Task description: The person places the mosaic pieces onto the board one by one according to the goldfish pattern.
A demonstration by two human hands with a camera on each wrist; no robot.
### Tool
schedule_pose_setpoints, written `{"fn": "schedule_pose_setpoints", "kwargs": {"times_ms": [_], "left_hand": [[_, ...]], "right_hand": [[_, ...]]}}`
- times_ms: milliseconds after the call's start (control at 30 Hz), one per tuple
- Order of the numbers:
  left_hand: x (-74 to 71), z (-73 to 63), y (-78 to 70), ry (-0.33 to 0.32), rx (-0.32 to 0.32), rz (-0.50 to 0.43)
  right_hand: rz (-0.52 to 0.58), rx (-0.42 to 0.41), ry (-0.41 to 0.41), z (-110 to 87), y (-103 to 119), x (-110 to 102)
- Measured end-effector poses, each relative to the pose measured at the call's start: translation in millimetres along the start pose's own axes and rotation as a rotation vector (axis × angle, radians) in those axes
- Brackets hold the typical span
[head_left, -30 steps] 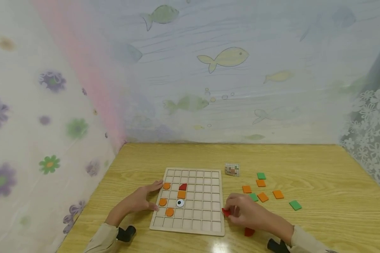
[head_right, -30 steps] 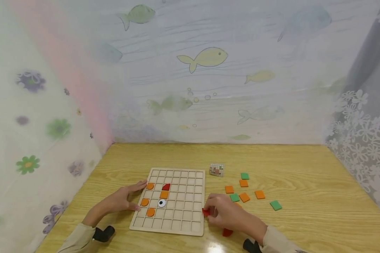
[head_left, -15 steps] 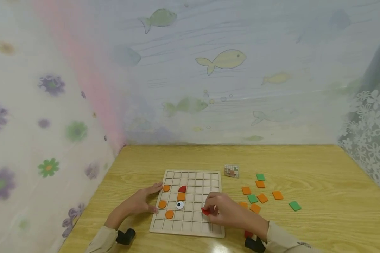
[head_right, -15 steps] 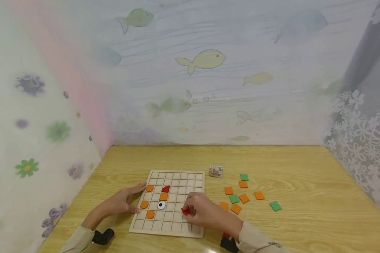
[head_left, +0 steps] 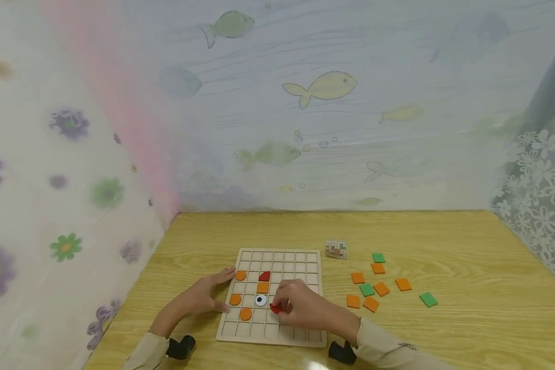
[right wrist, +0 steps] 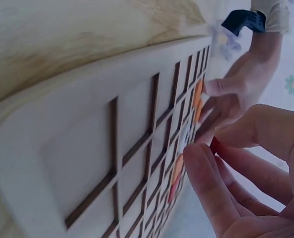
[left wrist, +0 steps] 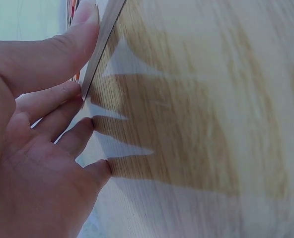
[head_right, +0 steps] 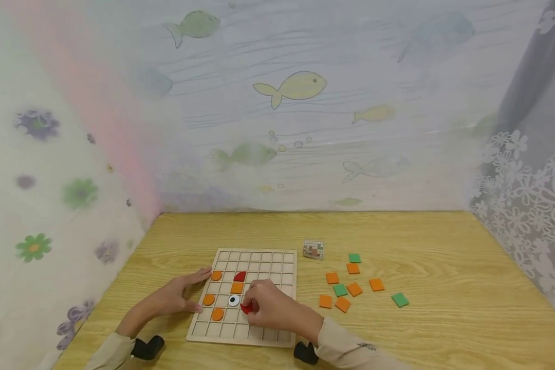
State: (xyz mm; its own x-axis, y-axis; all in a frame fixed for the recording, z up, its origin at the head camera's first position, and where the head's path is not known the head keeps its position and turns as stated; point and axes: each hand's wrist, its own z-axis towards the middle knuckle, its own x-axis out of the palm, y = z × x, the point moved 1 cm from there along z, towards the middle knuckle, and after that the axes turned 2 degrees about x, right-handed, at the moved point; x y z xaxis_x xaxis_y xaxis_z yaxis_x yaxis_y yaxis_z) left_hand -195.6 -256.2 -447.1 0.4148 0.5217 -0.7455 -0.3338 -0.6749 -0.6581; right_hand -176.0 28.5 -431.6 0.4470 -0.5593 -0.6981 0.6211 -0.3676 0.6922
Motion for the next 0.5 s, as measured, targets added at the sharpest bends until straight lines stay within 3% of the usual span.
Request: {"fn": "schedule_pose_setpoints", "kwargs": {"times_ms": [200, 500], "left_hand": [[-0.3, -1.0, 0.5, 0.001, 0.006, 0.002], [0.1, -0.2, -0.4, -0.007, -0.009, 0.007]], "right_hand": [[-0.034, -0.021, 0.000, 12.1, 4, 11], [-0.118, 0.021, 0.025, 25.6, 11, 23]]}}
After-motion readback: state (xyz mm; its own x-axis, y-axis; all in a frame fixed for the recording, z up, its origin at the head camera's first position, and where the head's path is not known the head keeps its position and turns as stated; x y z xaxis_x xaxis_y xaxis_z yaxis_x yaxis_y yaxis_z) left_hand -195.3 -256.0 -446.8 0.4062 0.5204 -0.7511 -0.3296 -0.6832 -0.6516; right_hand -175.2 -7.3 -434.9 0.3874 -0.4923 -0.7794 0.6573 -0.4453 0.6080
